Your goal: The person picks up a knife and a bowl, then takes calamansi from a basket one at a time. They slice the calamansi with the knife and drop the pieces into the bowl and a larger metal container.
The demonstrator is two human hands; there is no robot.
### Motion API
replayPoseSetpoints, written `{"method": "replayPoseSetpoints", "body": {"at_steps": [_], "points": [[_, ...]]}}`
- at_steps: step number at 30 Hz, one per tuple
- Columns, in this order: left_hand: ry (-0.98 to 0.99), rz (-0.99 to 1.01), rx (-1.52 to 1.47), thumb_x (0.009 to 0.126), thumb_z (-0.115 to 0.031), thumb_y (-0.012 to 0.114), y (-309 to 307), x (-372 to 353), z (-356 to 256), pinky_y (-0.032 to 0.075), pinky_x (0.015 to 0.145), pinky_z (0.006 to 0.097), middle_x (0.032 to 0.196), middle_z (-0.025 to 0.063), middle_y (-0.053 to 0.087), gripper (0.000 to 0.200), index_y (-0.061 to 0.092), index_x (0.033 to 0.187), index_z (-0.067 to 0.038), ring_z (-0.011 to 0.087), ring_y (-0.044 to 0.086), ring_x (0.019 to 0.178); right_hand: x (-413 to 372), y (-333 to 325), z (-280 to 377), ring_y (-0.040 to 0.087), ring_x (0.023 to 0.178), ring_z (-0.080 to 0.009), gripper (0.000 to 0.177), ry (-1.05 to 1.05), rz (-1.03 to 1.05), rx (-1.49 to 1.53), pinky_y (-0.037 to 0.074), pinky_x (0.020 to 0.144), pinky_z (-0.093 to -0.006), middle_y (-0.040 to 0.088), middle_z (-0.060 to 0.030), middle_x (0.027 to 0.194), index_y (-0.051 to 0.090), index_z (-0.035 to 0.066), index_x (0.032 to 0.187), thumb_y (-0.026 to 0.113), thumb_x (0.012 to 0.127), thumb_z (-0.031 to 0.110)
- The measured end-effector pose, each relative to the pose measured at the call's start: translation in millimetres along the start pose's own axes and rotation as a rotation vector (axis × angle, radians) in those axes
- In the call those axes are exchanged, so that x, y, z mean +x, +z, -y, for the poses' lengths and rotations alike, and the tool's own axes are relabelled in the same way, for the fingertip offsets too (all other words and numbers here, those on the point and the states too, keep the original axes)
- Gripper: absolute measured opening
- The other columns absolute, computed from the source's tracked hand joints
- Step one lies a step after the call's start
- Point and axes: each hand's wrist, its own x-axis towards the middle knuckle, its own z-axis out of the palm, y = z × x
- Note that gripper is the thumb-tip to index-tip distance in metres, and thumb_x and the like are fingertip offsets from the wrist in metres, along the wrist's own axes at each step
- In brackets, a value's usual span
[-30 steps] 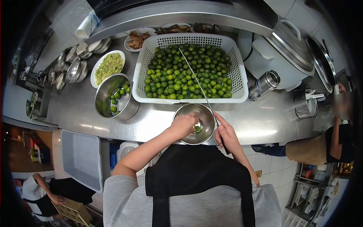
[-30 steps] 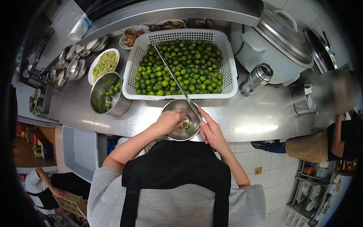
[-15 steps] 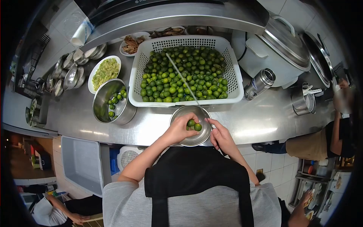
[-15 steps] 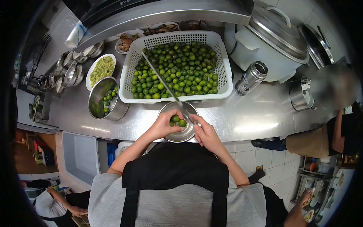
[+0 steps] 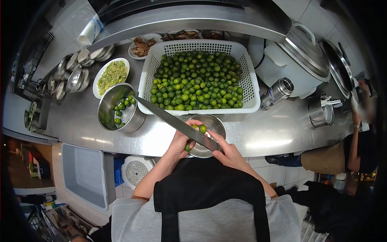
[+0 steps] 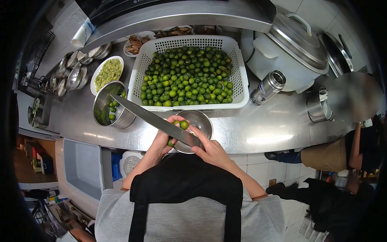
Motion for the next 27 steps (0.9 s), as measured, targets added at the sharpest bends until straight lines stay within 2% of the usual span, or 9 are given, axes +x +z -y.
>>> {"method": "replayPoseSetpoints", "body": {"at_steps": [2,3,5,8,13,17,20,25,27], "points": [[-0.019,-0.020,-0.037,0.080,-0.007,0.058,-1.6,0.6,1.5,0.034,0.036,0.0128,0.083,0.0054,0.060,0.022,0.052,0.101,-0.005,0.0039,0.055,0.059,0.0,0.2,4.2,0.057,0.059,-0.0329,0.065,0.001,-0.030,0.010,0.043,0.056,-0.0364,0.058,-0.0182,0.075,0.021,0.011,0.136,0.053,0.085,0.033],[-0.021,0.009,-0.045,0.081,-0.008,0.058,-2.4,0.3,1.7,0.034,0.036,0.0129,0.083,0.0057,0.060,0.021,0.052,0.101,-0.006,0.0040,0.055,0.059,0.6,-0.7,7.9,0.057,0.059,-0.0329,0.065,0.005,-0.037,0.009,0.043,0.056,-0.0364,0.058,-0.0182,0.075,0.021,0.011,0.136,0.053,0.085,0.033],[-0.028,0.042,-0.051,0.081,-0.008,0.059,-3.4,0.4,4.2,0.033,0.036,0.0130,0.083,0.0060,0.060,0.020,0.053,0.100,-0.006,0.0040,0.055,0.059,3.5,-3.7,16.7,0.058,0.060,-0.0340,0.067,0.085,0.008,0.033,0.044,0.057,-0.0370,0.058,-0.0201,0.085,0.018,0.011,0.137,0.053,0.085,0.034],[-0.042,0.051,0.015,0.083,-0.011,0.057,-4.2,0.8,8.1,0.032,0.035,0.0133,0.081,0.0050,0.059,0.017,0.052,0.098,-0.007,0.0036,0.053,0.056,6.6,-3.9,21.3,0.058,0.060,-0.0346,0.068,0.074,0.003,0.032,0.044,0.057,-0.0375,0.058,-0.0212,0.089,0.018,0.010,0.137,0.053,0.084,0.035],[-0.110,0.117,-0.129,0.085,-0.017,0.054,1.3,-2.6,5.5,0.032,0.035,0.0139,0.080,0.0038,0.057,0.014,0.050,0.095,-0.007,0.0032,0.048,0.051,8.2,-3.0,21.2,0.058,0.061,-0.0353,0.067,0.074,0.024,0.027,0.044,0.057,-0.0377,0.058,-0.0206,0.083,0.018,0.011,0.137,0.053,0.084,0.034],[-0.101,0.062,-0.041,0.084,-0.017,0.055,5.4,-3.9,0.2,0.031,0.035,0.0139,0.080,0.0037,0.057,0.016,0.050,0.096,-0.007,0.0031,0.047,0.051,7.9,-0.4,19.2,0.058,0.060,-0.0356,0.067,0.081,-0.004,0.028,0.044,0.057,-0.0380,0.057,-0.0187,0.072,0.019,0.011,0.136,0.054,0.084,0.033],[-0.085,0.083,0.067,0.083,-0.015,0.058,4.2,-4.5,-1.5,0.031,0.035,0.0139,0.080,0.0035,0.057,0.018,0.050,0.096,-0.005,0.0031,0.047,0.051,7.9,1.5,16.9,0.058,0.059,-0.0359,0.067,0.056,-0.032,0.030,0.044,0.056,-0.0378,0.055,-0.0175,0.067,0.019,0.011,0.136,0.054,0.084,0.032],[-0.175,0.128,-0.070,0.078,-0.009,0.062,-6.6,1.7,3.6,0.033,0.036,0.0135,0.082,0.0050,0.059,0.023,0.051,0.098,-0.003,0.0044,0.052,0.055,6.6,-0.6,22.2,0.058,0.060,-0.0365,0.066,0.110,0.002,0.033,0.044,0.057,-0.0381,0.056,-0.0181,0.068,0.019,0.011,0.136,0.054,0.085,0.032],[-0.142,0.112,-0.036,0.077,-0.006,0.062,-2.6,-0.3,0.7,0.033,0.036,0.0136,0.082,0.0050,0.060,0.023,0.051,0.097,-0.003,0.0047,0.052,0.055,7.3,0.6,20.5,0.058,0.060,-0.0366,0.064,0.106,0.003,0.028,0.044,0.057,-0.0381,0.056,-0.0179,0.069,0.020,0.012,0.136,0.053,0.085,0.031]]}}
